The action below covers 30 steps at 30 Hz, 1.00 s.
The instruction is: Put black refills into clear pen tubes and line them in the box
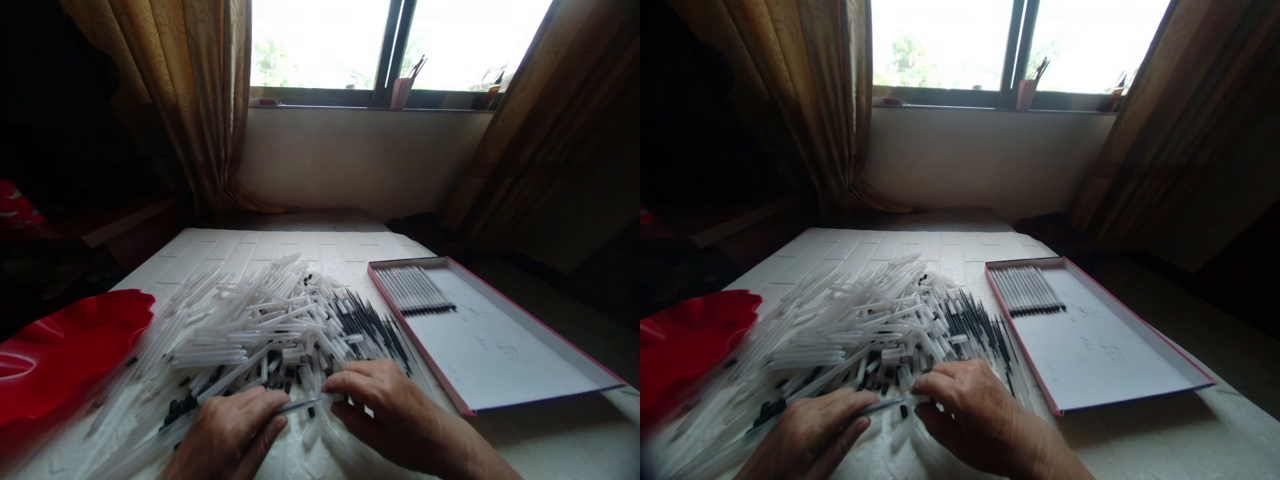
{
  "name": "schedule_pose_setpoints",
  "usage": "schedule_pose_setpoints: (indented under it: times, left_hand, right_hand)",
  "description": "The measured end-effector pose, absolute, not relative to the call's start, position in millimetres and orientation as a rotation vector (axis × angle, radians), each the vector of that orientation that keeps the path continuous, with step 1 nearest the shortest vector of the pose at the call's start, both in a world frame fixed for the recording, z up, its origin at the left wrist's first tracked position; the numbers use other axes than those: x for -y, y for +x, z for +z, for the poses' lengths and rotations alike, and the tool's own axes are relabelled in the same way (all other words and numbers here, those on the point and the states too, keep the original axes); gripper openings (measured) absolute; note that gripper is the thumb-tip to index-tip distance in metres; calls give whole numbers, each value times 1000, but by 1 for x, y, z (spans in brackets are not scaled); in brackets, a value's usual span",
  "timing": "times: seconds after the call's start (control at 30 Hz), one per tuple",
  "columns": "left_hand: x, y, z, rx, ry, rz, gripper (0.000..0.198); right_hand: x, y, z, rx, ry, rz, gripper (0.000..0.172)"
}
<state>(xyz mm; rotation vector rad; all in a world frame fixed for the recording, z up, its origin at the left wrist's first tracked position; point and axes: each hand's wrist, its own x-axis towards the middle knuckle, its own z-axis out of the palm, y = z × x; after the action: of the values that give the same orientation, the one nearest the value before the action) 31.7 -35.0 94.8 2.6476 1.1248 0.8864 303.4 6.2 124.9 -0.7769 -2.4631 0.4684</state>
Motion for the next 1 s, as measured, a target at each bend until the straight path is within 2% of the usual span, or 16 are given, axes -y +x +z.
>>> schedule_pose_setpoints:
  times: [0.67, 1.0]
  left_hand:
    - [34, 37, 101, -1240, 2914, 856, 27]
    - [36, 41, 94, -1237, 2974, 933, 34]
  right_hand:
    - [-6, 293, 121, 2566, -898, 480, 19]
    - [-2, 288, 113, 2668, -915, 404, 12]
